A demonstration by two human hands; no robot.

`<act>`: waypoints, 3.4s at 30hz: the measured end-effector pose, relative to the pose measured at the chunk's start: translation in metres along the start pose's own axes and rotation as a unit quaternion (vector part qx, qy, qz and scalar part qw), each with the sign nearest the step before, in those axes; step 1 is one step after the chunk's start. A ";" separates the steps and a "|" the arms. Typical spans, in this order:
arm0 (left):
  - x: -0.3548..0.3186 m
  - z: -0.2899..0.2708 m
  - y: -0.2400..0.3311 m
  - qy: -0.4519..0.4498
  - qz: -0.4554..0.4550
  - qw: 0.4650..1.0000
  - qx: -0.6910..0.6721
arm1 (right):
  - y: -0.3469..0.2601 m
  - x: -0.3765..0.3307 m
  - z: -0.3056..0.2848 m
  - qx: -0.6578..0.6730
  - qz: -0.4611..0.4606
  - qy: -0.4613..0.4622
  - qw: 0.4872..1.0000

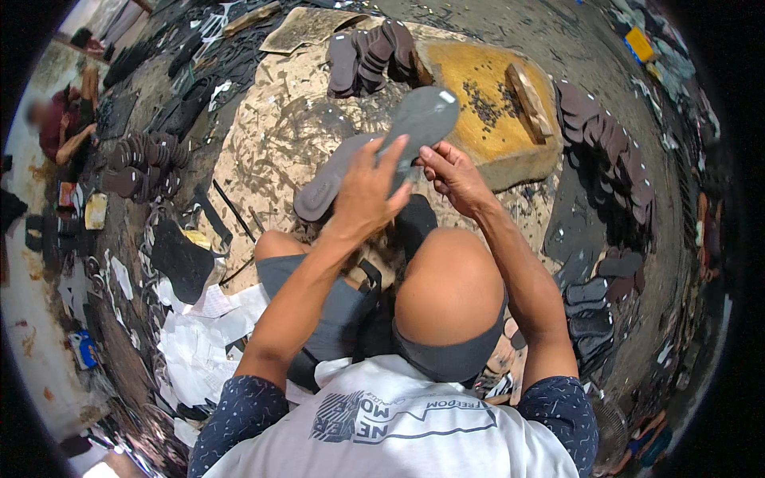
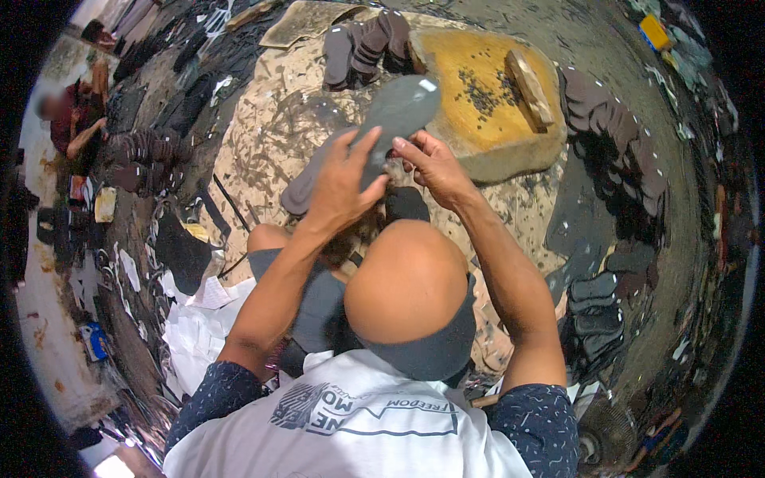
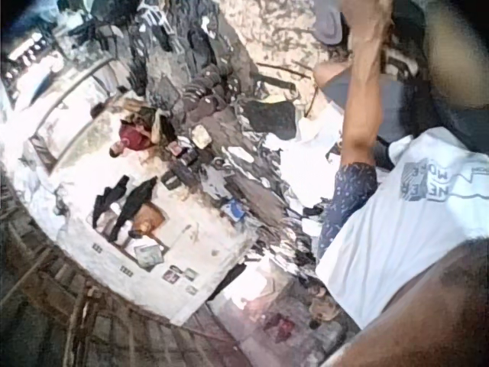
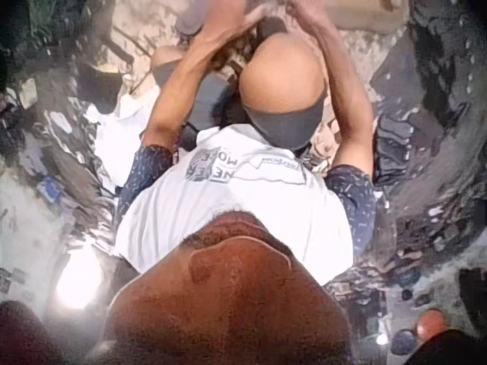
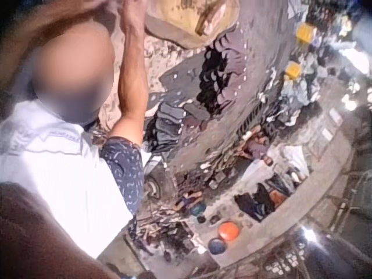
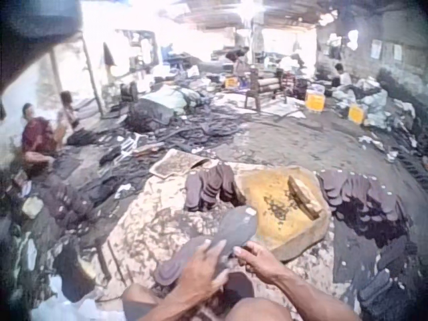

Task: The person sits on the floor and applies small white labels to the heel area of multiple shoe insoles. They handle insoles one at a time, peel labels from a sheet, and place them on each insole before stacking the labeled pieces.

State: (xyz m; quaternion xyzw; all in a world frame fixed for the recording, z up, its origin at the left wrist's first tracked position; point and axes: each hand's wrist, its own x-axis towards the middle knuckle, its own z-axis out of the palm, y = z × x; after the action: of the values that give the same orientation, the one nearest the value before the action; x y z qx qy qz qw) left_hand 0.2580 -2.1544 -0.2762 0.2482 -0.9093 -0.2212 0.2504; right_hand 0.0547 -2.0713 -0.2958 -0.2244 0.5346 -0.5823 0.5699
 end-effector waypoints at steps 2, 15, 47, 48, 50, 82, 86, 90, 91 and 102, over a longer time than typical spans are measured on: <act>-0.017 -0.022 -0.028 -0.013 -0.032 0.999 0.012 | 0.005 0.030 -0.010 0.056 -0.012 0.012 0.998; -0.066 -0.026 -0.090 -0.115 -0.166 0.975 0.097 | 0.098 0.099 0.009 -0.339 -0.143 0.097 0.925; -0.066 -0.012 -0.095 -0.038 -0.242 0.969 0.019 | 0.051 0.101 0.026 -0.354 -0.153 -0.023 0.922; -0.063 -0.012 -0.095 -0.037 -0.238 0.971 0.018 | 0.044 0.103 0.026 -0.383 -0.170 -0.031 0.908; -0.065 -0.011 -0.095 -0.040 -0.237 0.971 0.021 | 0.031 0.102 0.039 -0.273 -0.126 -0.001 0.954; -0.038 -0.068 -0.115 0.072 -0.272 0.954 0.106 | 0.028 0.114 0.014 -0.019 -0.152 0.115 0.982; -0.048 -0.038 -0.094 0.036 -0.284 0.957 -0.036 | 0.069 0.128 0.004 -0.020 -0.106 0.115 0.987; -0.065 -0.005 -0.089 -0.008 -0.266 0.964 -0.018 | 0.090 0.137 0.016 -0.055 -0.111 0.130 0.984; -0.066 -0.003 -0.090 -0.003 -0.250 0.968 0.007 | 0.092 0.136 0.018 -0.061 -0.110 0.132 0.983; -0.069 -0.005 -0.102 -0.045 -0.209 0.975 0.055 | 0.074 0.113 0.028 -0.318 -0.203 0.064 0.924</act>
State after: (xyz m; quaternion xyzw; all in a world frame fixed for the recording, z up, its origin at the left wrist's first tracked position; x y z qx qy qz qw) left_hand 0.3472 -2.1965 -0.3499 0.4355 -0.8585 -0.2292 0.1438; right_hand 0.0826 -2.1672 -0.3908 -0.4600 0.6701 -0.4977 0.3028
